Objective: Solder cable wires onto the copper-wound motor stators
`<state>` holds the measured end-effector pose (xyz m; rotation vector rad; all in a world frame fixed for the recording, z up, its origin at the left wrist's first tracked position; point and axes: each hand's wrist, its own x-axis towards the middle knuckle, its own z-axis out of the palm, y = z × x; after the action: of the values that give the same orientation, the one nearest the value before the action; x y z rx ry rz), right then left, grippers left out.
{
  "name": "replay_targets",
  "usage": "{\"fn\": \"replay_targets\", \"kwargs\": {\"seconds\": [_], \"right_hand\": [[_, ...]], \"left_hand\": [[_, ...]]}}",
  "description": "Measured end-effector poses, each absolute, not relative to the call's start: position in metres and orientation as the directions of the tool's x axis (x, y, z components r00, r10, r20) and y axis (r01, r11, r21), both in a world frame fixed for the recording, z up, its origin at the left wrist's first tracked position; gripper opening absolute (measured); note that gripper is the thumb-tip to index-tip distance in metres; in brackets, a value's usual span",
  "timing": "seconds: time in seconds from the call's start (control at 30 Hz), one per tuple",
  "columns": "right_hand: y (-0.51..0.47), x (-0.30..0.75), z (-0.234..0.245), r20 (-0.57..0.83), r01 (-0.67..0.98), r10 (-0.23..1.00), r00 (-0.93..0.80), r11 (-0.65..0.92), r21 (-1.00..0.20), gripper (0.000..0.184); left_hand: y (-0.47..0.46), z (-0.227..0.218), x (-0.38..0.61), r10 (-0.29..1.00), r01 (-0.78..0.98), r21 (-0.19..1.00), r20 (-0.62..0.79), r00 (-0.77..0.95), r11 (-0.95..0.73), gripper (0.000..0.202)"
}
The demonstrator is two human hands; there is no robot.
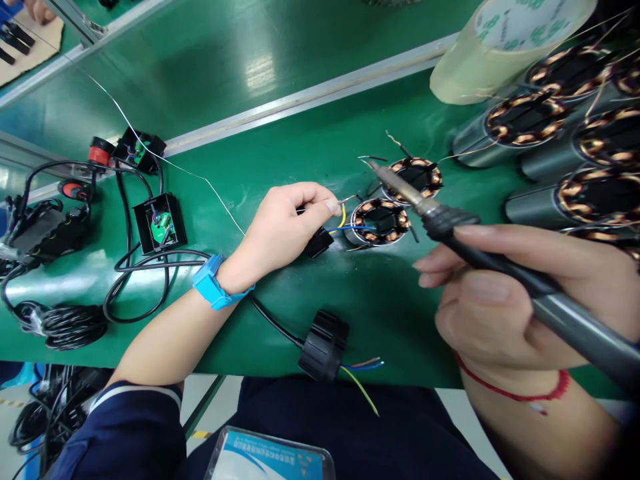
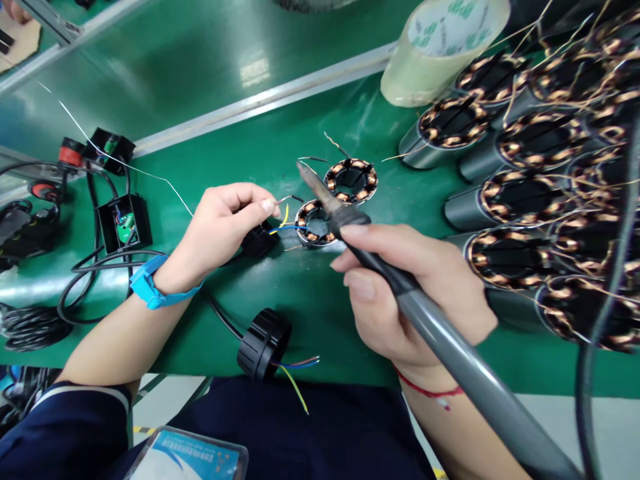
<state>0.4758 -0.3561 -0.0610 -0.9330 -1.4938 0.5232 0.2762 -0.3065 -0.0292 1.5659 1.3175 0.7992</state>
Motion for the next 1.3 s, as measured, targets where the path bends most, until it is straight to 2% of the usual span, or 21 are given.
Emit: {"fn": "replay_targets", "kwargs": {"seconds": [0.1, 0.17, 0.23, 0.3, 0.4, 0.53, 0.63, 0.8, 0.87, 0.97, 1.03, 1.1, 1.17, 1.23, 1.3], "right_hand": [[-0.353, 0.47, -0.048, 0.617, 0.203, 0.786, -0.037, 0.611, -0.765, 0.043], [-0.35, 0.468, -0.036, 0.562, 0.193, 0.818, -0.123, 0.575, -0.795, 0.05], [-0.345, 0.468, -0.025, 0.527, 0.302, 0.82, -0.221, 0.572, -0.763, 0.048], [-0.339, 0.468, -0.019, 0.493, 0.461, 0.822, -0.285, 0.568, -0.682, 0.038], [-0.333, 0.464, -0.024, 0.499, 0.524, 0.822, -0.273, 0.562, -0.64, 0.03], [-0.336, 0.456, -0.038, 0.508, 0.463, 0.837, -0.202, 0.539, -0.704, 0.037], [-0.341, 0.452, -0.046, 0.476, 0.488, 0.864, -0.162, 0.49, -0.723, 0.042], [-0.341, 0.454, -0.05, 0.474, 0.56, 0.858, -0.198, 0.496, -0.664, 0.043], [-0.34, 0.454, -0.051, 0.502, 0.547, 0.835, -0.226, 0.535, -0.644, 0.042], [-0.342, 0.453, -0.051, 0.534, 0.481, 0.808, -0.248, 0.581, -0.657, 0.044], [-0.343, 0.453, -0.052, 0.547, 0.44, 0.798, -0.254, 0.599, -0.669, 0.044], [-0.343, 0.453, -0.053, 0.564, 0.416, 0.783, -0.261, 0.619, -0.667, 0.044], [-0.343, 0.452, -0.054, 0.576, 0.403, 0.774, -0.262, 0.63, -0.663, 0.043], [-0.344, 0.451, -0.054, 0.589, 0.398, 0.766, -0.257, 0.639, -0.658, 0.042], [-0.344, 0.449, -0.053, 0.599, 0.387, 0.757, -0.261, 0.651, -0.653, 0.041]], "left_hand": [[-0.306, -0.03, 0.275, 0.973, 0.379, 0.925, -0.073, 0.219, -0.016, 0.019], [-0.305, -0.031, 0.275, 0.973, 0.375, 0.927, -0.068, 0.222, -0.021, 0.019], [-0.304, -0.032, 0.274, 0.972, 0.372, 0.928, -0.067, 0.225, -0.022, 0.018], [-0.303, -0.032, 0.273, 0.97, 0.372, 0.928, -0.085, 0.226, -0.006, 0.017], [-0.302, -0.03, 0.272, 0.962, 0.361, 0.932, -0.119, 0.244, 0.024, 0.018], [-0.3, -0.028, 0.271, 0.951, 0.335, 0.942, -0.117, 0.287, 0.015, 0.018], [-0.3, -0.029, 0.269, 0.953, 0.337, 0.941, -0.103, 0.286, 0.001, 0.018], [-0.302, -0.03, 0.268, 0.956, 0.421, 0.899, -0.008, 0.295, -0.123, 0.02], [-0.306, -0.028, 0.268, 0.954, 0.522, 0.814, 0.122, 0.273, -0.254, 0.018], [-0.316, -0.018, 0.27, 0.889, 0.645, 0.62, 0.388, 0.241, -0.446, 0.016], [-0.326, -0.009, 0.272, 0.84, 0.687, 0.52, 0.475, 0.261, -0.507, 0.017], [-0.339, -0.001, 0.275, 0.836, 0.746, 0.417, 0.426, 0.344, -0.52, 0.02], [-0.35, 0.001, 0.279, 0.856, 0.83, 0.248, 0.288, 0.429, -0.499, 0.019], [-0.358, -0.002, 0.283, 0.878, 0.886, 0.044, 0.169, 0.448, -0.461, 0.014], [-0.362, -0.01, 0.286, 0.889, 0.9, -0.098, 0.14, 0.435, -0.425, 0.011]]}}
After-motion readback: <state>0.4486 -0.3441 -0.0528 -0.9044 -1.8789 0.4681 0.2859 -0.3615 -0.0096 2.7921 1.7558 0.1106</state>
